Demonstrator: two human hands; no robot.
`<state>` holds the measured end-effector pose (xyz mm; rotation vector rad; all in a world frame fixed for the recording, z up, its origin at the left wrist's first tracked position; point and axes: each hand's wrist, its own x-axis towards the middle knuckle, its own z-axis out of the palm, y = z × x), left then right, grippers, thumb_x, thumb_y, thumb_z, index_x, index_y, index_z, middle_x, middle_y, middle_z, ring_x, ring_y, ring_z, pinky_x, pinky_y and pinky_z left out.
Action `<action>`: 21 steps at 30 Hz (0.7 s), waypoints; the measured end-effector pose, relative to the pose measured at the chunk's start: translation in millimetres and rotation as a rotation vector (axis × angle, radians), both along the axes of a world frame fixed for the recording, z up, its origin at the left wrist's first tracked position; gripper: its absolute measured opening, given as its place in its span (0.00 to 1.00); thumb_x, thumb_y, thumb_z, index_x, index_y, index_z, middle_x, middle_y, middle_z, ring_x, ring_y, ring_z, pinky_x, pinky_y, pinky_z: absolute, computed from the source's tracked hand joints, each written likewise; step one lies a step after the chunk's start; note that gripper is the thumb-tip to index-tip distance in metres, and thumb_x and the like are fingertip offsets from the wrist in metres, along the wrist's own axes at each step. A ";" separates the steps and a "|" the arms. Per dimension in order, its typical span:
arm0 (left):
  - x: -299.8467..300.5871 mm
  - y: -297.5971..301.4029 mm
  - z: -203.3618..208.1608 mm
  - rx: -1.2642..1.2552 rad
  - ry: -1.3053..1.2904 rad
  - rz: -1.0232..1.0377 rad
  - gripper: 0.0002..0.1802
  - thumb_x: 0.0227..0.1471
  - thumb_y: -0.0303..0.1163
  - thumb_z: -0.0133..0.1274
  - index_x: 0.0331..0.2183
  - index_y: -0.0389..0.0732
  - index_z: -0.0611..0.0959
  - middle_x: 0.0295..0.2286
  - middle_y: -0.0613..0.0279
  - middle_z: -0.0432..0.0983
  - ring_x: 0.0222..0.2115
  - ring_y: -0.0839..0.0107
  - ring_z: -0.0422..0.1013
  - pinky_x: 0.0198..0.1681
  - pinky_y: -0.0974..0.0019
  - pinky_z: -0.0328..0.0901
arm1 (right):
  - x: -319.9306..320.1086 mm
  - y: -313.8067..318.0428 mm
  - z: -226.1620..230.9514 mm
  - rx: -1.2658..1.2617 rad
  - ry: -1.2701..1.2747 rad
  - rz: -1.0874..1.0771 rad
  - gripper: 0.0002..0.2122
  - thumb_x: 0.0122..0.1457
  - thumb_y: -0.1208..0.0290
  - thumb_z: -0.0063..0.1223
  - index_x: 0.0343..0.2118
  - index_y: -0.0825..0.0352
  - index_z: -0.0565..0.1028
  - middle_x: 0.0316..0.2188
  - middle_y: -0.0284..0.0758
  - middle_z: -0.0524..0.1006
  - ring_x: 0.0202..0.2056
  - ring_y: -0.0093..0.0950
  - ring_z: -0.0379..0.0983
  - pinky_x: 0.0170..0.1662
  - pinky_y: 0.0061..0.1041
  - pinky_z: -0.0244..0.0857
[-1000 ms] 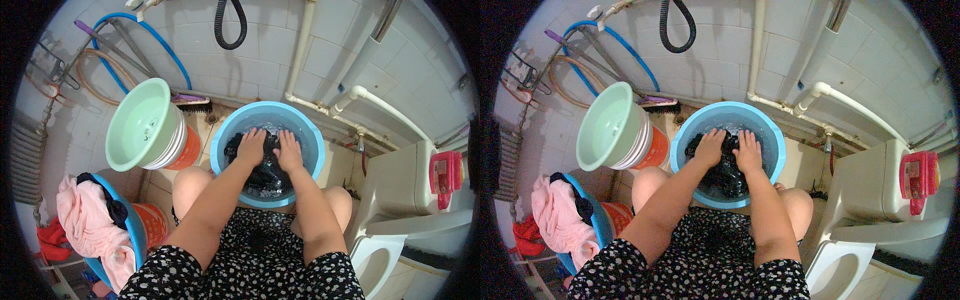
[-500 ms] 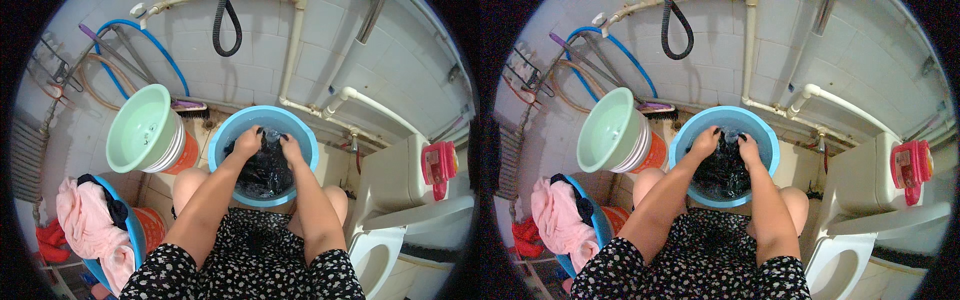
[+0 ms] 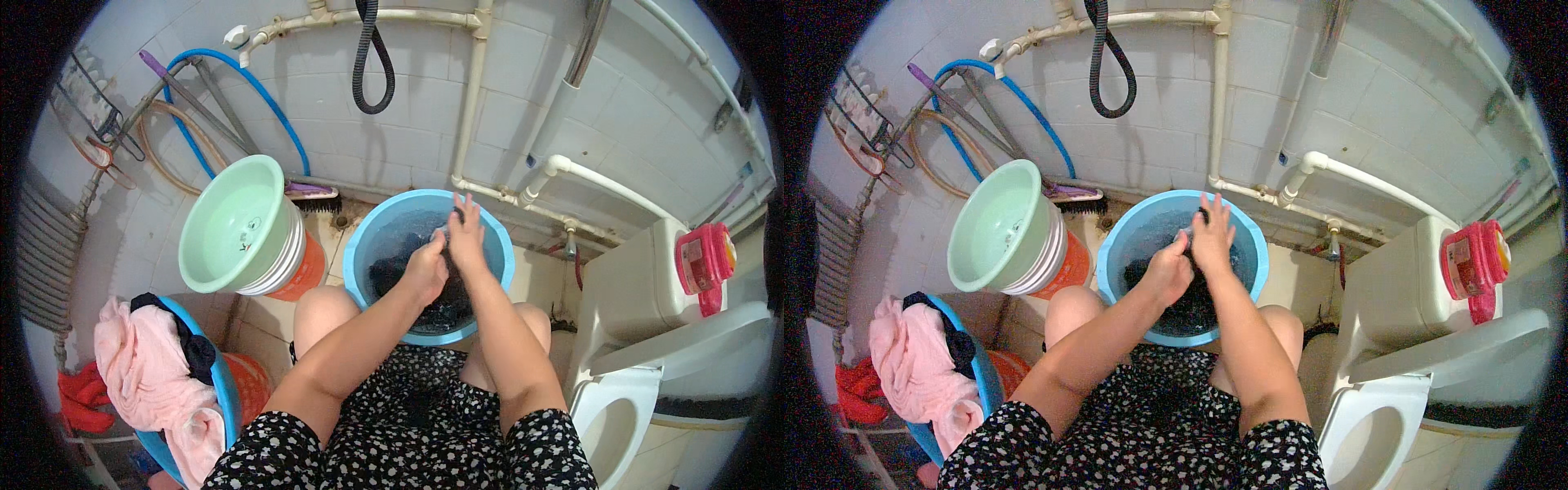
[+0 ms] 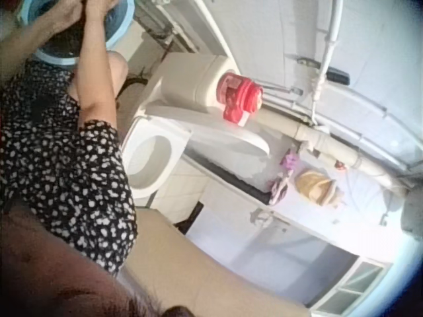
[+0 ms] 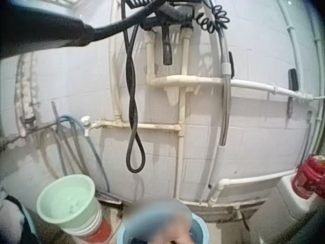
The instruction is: The person sits on a toilet in a bathroom and hand-washes a dark garment in a blue basin. They pour water from a green basin into the toilet, refill the green basin using a shower hose, and then return to washing the garment. The person applies liquid detergent from a yellow bottle to the garment and continues scrubbing and rinsing it by hand.
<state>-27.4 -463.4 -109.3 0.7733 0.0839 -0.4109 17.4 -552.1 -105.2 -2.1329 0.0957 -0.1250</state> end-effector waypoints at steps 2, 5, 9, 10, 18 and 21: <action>1.5 4.0 4.4 0.044 0.159 0.003 0.27 0.59 0.45 0.31 0.57 0.46 0.58 0.56 0.61 0.54 0.55 0.61 0.54 0.57 0.56 0.51 | 0.1 -1.9 -14.3 0.066 -0.032 0.093 0.22 0.58 0.65 0.39 0.58 0.55 0.59 0.62 0.37 0.50 0.64 0.39 0.38 0.62 0.47 0.29; 22.6 28.0 -24.6 -0.109 0.076 0.284 0.26 0.58 0.43 0.30 0.55 0.42 0.61 0.54 0.59 0.59 0.53 0.59 0.57 0.57 0.54 0.50 | -31.2 41.8 -8.1 0.068 -0.244 0.428 0.22 0.59 0.67 0.38 0.58 0.61 0.58 0.60 0.42 0.54 0.63 0.43 0.40 0.62 0.45 0.29; 15.0 27.2 -10.3 -0.086 -0.047 0.246 0.26 0.58 0.42 0.33 0.55 0.42 0.62 0.53 0.60 0.60 0.53 0.62 0.58 0.56 0.56 0.52 | -29.9 41.8 5.1 -0.018 -0.309 0.345 0.23 0.58 0.67 0.39 0.57 0.63 0.59 0.60 0.39 0.55 0.61 0.39 0.46 0.62 0.44 0.31; 12.2 21.2 7.3 -0.014 0.073 0.105 0.26 0.59 0.44 0.34 0.56 0.43 0.62 0.54 0.61 0.60 0.53 0.64 0.59 0.56 0.57 0.51 | -9.7 30.5 0.3 0.070 -0.184 0.233 0.22 0.60 0.66 0.37 0.58 0.62 0.59 0.61 0.39 0.53 0.62 0.39 0.42 0.63 0.42 0.30; 34.0 46.7 -41.7 -0.237 -0.067 0.208 0.28 0.60 0.46 0.32 0.57 0.41 0.57 0.56 0.57 0.56 0.56 0.63 0.53 0.59 0.60 0.47 | -27.8 46.3 2.0 0.028 -0.247 0.291 0.23 0.61 0.63 0.34 0.59 0.63 0.55 0.61 0.42 0.51 0.63 0.43 0.39 0.63 0.41 0.31; 2.0 6.4 21.7 0.072 0.085 0.090 0.26 0.59 0.47 0.35 0.55 0.44 0.62 0.50 0.62 0.64 0.49 0.68 0.62 0.55 0.62 0.53 | 1.7 14.8 5.1 0.182 -0.095 0.133 0.24 0.62 0.61 0.33 0.59 0.64 0.56 0.59 0.45 0.54 0.61 0.42 0.45 0.61 0.37 0.38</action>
